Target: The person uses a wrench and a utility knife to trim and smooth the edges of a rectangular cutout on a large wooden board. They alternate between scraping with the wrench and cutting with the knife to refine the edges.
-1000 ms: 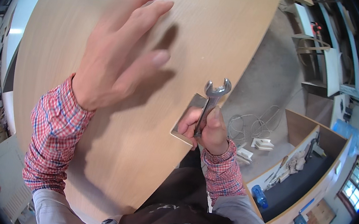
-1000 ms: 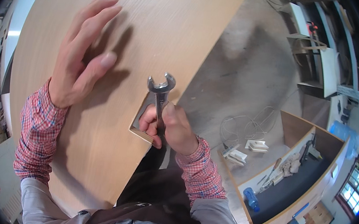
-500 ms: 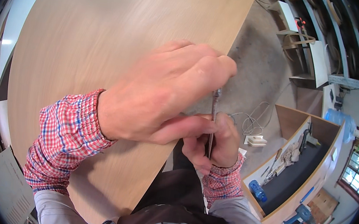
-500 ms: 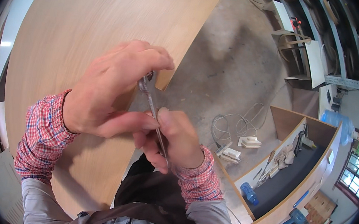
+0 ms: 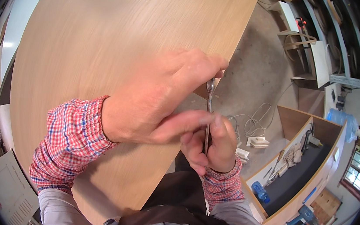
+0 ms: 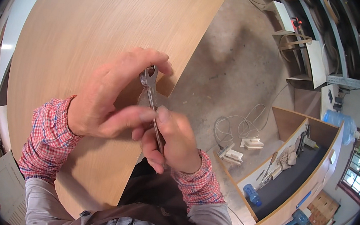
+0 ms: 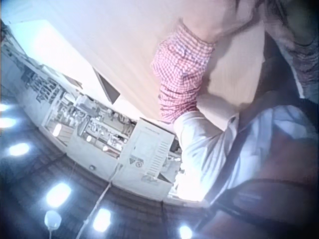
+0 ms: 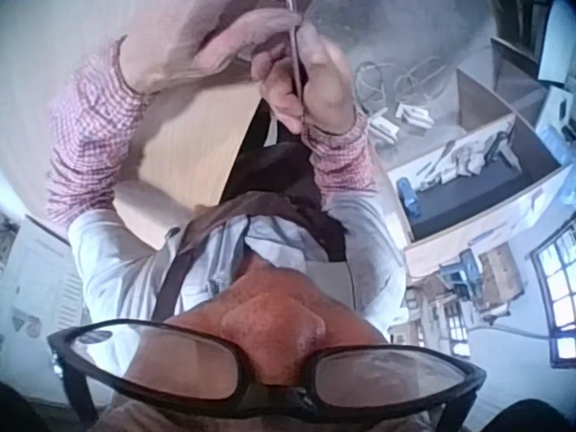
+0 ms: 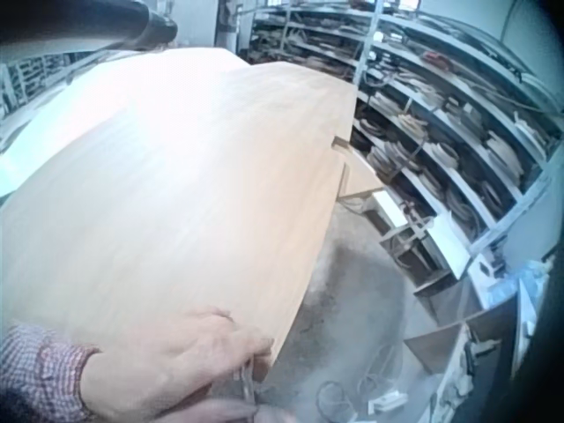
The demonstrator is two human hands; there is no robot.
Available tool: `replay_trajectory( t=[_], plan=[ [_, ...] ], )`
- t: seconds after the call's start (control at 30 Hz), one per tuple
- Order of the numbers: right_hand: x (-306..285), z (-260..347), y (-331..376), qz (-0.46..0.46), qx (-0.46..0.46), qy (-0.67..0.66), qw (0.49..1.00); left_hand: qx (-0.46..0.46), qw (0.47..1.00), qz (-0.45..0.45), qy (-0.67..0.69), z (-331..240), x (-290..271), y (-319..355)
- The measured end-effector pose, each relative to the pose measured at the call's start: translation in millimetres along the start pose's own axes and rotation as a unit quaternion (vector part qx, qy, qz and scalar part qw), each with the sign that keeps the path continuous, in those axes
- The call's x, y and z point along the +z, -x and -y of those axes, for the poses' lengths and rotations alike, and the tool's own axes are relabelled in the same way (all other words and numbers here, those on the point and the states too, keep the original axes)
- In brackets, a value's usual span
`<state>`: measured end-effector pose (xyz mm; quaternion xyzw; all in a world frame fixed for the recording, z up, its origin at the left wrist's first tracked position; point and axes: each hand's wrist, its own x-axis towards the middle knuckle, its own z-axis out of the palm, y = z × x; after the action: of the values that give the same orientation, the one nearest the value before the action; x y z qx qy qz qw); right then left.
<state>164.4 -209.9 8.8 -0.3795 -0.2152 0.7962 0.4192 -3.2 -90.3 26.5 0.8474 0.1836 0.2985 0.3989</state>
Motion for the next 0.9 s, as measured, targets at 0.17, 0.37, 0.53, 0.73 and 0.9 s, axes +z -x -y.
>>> replay_trajectory(
  t=[0.17,0.37,0.53,0.73,0.9],
  plan=[
    [-1,-2,3,-0.012,0.005,0.022,1.000,0.053,0.997,0.016,-0.057,3,-2,2],
    [-13,-36,3,0.018,-0.180,-0.016,0.983,0.113,0.964,-0.103,-0.216,34,-24,-4],
    [-24,-45,11,0.009,-0.231,0.048,0.972,-0.047,0.925,0.010,-0.377,33,-42,-7],
    [-52,-69,-39,-0.052,-0.311,0.224,0.922,-0.057,0.901,0.027,-0.430,45,-43,-4],
    [-28,-88,-68,-0.095,-0.299,0.100,0.944,-0.054,0.902,0.028,-0.427,49,-43,-6]
  ],
)
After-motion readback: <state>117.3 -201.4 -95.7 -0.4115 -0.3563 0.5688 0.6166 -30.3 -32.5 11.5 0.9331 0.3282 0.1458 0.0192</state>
